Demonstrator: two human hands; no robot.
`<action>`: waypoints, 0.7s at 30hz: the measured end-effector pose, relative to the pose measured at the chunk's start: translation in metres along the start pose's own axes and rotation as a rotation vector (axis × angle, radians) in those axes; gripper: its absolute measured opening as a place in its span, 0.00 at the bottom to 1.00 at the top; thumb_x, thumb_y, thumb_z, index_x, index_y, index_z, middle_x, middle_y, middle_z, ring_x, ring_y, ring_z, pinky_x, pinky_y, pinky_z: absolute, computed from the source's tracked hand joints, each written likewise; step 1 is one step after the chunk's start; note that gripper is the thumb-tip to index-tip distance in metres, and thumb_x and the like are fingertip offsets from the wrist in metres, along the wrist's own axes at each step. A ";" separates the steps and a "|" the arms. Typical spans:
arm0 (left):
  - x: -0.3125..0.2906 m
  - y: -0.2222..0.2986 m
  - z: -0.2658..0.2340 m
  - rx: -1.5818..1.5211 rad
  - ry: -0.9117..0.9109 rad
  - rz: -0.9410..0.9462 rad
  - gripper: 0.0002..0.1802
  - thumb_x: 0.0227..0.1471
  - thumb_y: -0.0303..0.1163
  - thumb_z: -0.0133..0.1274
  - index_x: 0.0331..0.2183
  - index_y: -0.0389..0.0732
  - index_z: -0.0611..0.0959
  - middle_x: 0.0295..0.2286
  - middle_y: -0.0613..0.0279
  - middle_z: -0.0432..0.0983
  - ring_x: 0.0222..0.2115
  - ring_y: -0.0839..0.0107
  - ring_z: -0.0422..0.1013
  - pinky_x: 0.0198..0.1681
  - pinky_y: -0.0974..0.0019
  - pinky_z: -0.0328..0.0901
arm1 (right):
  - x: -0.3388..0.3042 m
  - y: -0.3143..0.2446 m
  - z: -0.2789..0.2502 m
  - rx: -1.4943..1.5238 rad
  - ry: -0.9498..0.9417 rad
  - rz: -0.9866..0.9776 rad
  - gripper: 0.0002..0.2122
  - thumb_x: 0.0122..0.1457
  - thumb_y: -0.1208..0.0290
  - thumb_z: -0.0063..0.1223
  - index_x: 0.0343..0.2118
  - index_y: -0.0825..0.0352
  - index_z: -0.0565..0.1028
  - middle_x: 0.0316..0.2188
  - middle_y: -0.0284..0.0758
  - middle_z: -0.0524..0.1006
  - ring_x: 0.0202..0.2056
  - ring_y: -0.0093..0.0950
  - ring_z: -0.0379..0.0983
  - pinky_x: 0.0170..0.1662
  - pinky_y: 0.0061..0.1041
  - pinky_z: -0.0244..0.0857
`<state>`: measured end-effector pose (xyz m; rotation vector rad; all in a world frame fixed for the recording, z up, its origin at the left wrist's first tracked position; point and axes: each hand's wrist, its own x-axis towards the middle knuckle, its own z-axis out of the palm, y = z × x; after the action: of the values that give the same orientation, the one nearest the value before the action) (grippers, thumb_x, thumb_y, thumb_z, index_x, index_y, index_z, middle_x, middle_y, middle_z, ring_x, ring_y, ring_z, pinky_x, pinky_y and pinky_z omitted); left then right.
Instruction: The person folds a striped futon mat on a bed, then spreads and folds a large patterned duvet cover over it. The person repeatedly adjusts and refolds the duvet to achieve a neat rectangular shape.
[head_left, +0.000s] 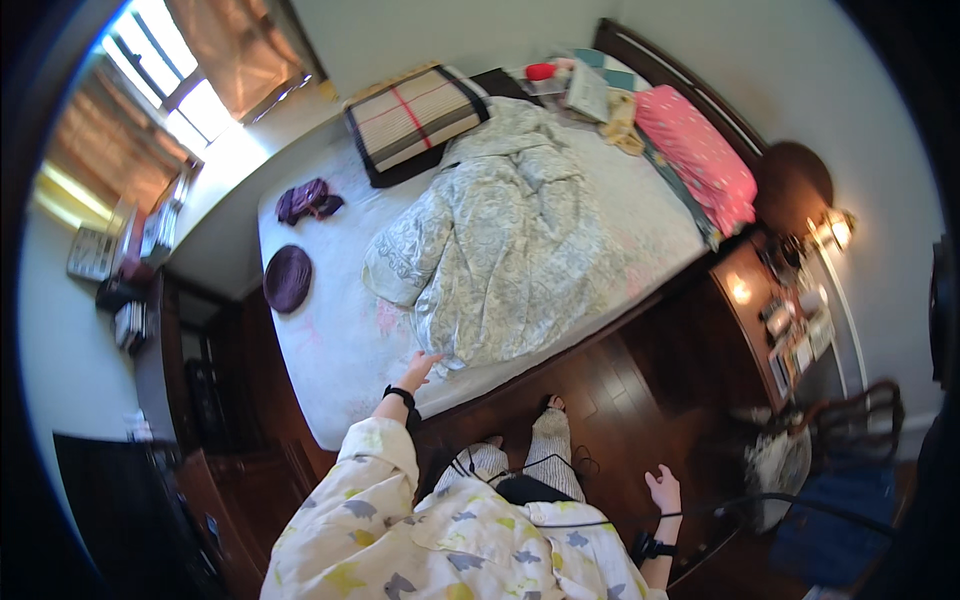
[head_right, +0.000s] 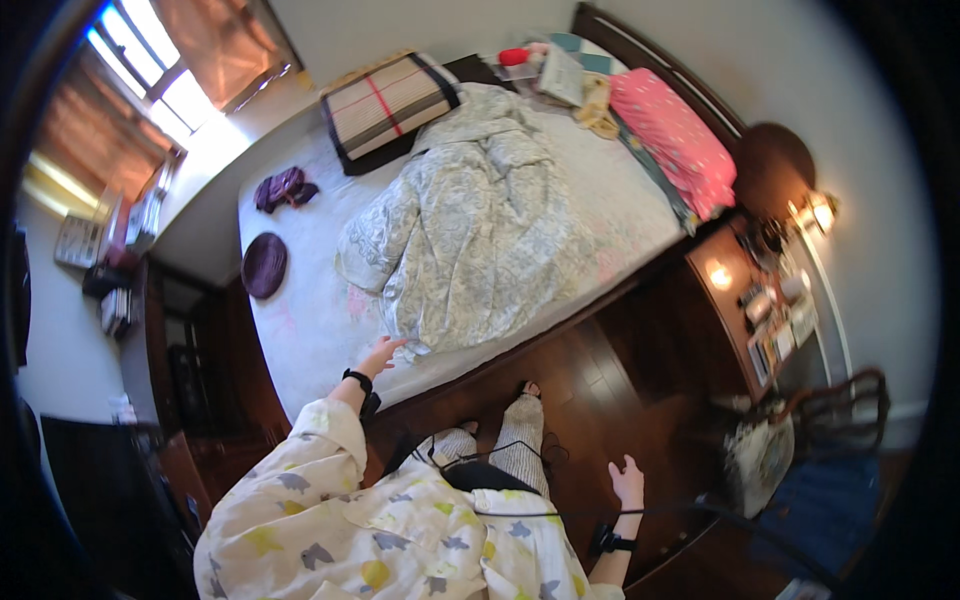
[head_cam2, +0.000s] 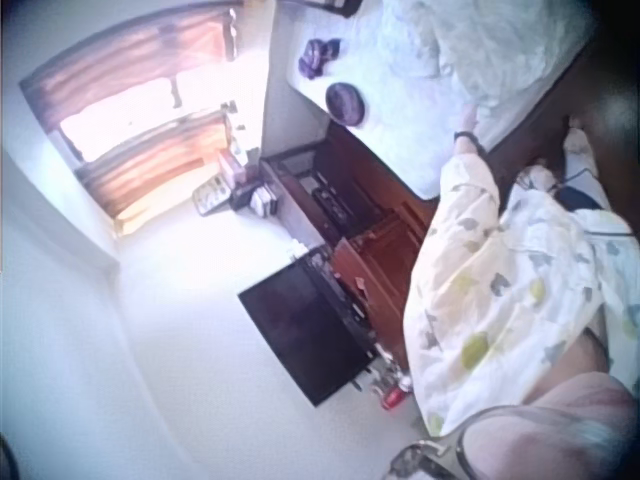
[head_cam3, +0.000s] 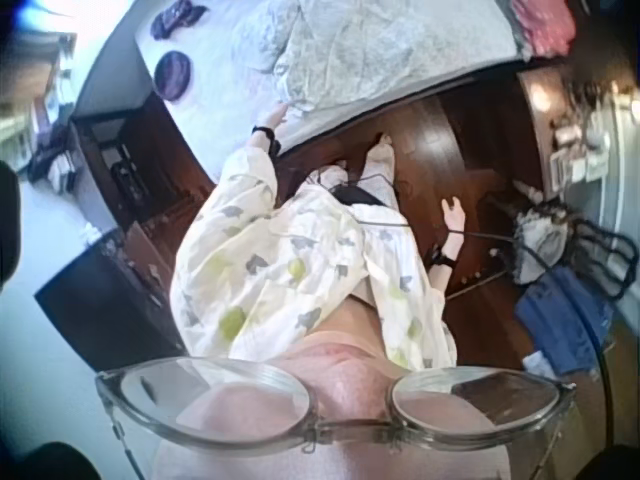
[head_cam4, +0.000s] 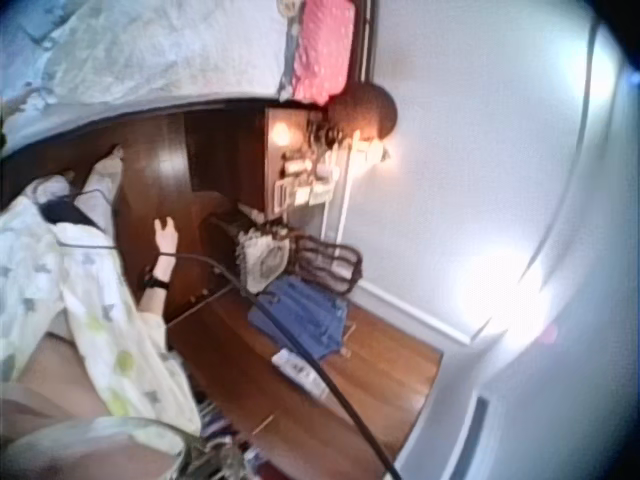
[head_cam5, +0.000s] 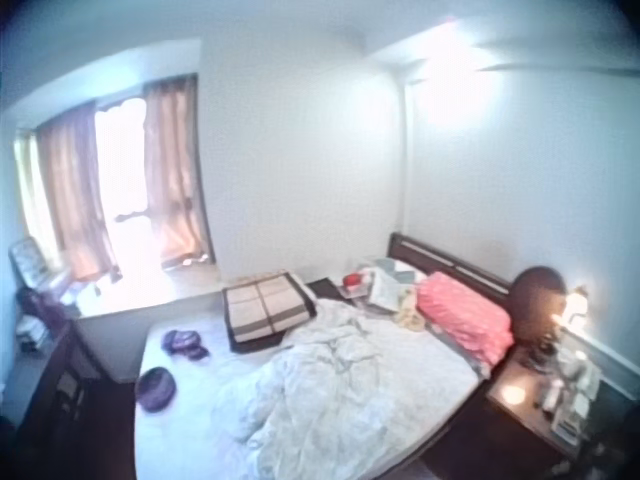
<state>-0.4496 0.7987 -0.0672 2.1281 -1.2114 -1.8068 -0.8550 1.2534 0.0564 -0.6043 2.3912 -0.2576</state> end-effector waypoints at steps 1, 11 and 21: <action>0.006 0.002 0.011 -0.130 0.001 -0.034 0.48 0.35 0.51 0.56 0.53 0.39 0.53 0.50 0.52 0.54 0.50 0.55 0.53 0.45 0.44 0.54 | 0.020 -0.005 -0.008 -0.019 -0.007 -0.063 0.25 0.47 0.59 0.52 0.46 0.68 0.65 0.33 0.49 0.72 0.35 0.41 0.70 0.38 0.33 0.64; 0.091 -0.007 0.061 -0.672 0.238 0.062 0.42 0.37 0.44 0.59 0.50 0.36 0.58 0.45 0.55 0.61 0.44 0.63 0.61 0.41 0.57 0.60 | 0.135 -0.019 -0.050 -0.246 -0.235 -0.215 0.24 0.48 0.60 0.51 0.46 0.69 0.64 0.34 0.49 0.72 0.35 0.40 0.70 0.39 0.32 0.64; -0.035 0.091 0.002 -0.663 0.255 0.363 0.22 0.39 0.36 0.58 0.38 0.36 0.75 0.32 0.63 0.73 0.32 0.74 0.68 0.36 0.70 0.62 | 0.155 -0.095 -0.043 -0.167 -0.305 -0.272 0.25 0.48 0.58 0.51 0.47 0.67 0.64 0.33 0.48 0.72 0.35 0.42 0.70 0.39 0.34 0.64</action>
<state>-0.4962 0.7593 0.0090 1.5784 -0.7305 -1.4488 -0.9549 1.0968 0.0359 -0.9759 2.0472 -0.0730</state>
